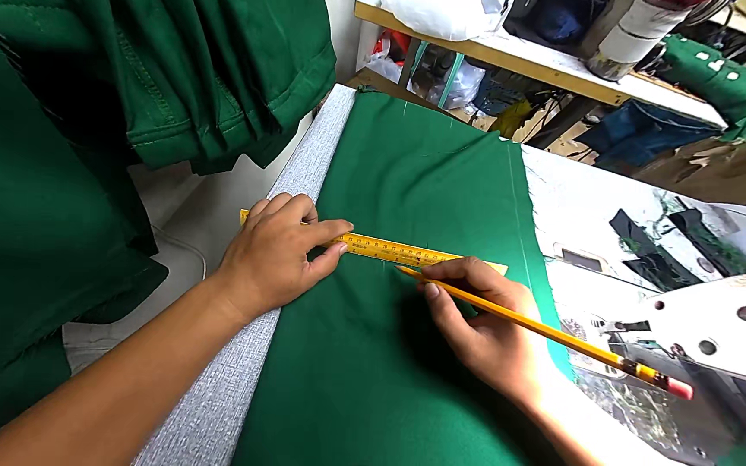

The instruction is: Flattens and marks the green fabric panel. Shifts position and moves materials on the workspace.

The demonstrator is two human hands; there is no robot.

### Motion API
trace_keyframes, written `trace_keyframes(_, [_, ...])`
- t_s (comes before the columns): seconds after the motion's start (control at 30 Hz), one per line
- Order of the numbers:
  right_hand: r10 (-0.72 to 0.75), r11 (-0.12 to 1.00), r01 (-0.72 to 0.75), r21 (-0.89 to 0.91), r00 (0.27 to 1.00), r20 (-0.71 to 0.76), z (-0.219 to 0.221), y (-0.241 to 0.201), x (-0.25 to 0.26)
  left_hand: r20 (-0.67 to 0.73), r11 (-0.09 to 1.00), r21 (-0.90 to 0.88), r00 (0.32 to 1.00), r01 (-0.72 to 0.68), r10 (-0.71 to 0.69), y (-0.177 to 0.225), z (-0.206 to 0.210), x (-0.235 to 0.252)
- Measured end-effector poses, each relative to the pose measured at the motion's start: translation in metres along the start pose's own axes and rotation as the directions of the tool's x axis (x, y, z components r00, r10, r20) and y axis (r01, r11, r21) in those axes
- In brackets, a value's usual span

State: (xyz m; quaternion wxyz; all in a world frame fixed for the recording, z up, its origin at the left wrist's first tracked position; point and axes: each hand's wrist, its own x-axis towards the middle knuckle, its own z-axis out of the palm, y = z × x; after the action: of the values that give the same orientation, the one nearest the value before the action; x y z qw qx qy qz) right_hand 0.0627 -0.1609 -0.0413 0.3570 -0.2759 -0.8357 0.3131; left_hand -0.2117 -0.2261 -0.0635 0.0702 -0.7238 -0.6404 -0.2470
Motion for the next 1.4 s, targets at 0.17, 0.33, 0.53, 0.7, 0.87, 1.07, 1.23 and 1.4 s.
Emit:
trace_keyframes(0.17, [0.011,1.0,-0.011,0.021,1.0,0.005,0.0033,0.0,0.0007,-0.001,1.0,-0.01,1.0,-0.006,0.006,0.0003,-0.0013,0.0003])
trace_keyframes(0.33, [0.023,0.999,-0.023,0.022,1.0,-0.003,0.006,0.0023,0.0015,-0.005,1.0,-0.012,1.0,-0.004,0.004,0.0004,-0.0011,-0.0001])
trace_keyframes(0.53, [0.025,0.999,-0.025,0.029,1.0,-0.004,0.007,0.0034,0.0011,0.0,1.0,-0.016,1.0,-0.004,0.004,0.0006,-0.0013,-0.0001])
trace_keyframes(0.7, [0.032,0.998,-0.032,0.047,0.999,0.003,0.0068,0.005,0.0006,-0.002,1.0,-0.01,1.0,-0.004,0.004,0.0007,-0.0016,0.0001])
trace_keyframes(0.87, [0.028,0.998,-0.029,0.059,1.0,0.006,0.0067,0.0051,0.0004,0.002,1.0,-0.004,1.0,-0.006,0.006,0.0002,-0.0012,-0.0001])
trace_keyframes(1.07, [0.029,0.997,-0.03,0.076,1.0,0.003,0.0075,0.006,-0.0004,0.002,1.0,-0.005,1.0,0.003,-0.003,0.0007,-0.0013,-0.0002])
trace_keyframes(1.23, [0.021,0.997,-0.021,0.072,1.0,0.004,0.0074,0.0069,-0.0006,0.0,1.0,-0.01,1.0,-0.002,0.002,0.0007,-0.0018,0.0002])
trace_keyframes(1.4, [0.029,0.999,-0.031,0.041,0.999,0.046,0.006,0.0022,0.0018,0.005,1.0,-0.012,1.0,-0.001,0.001,0.0004,-0.0017,0.0002])
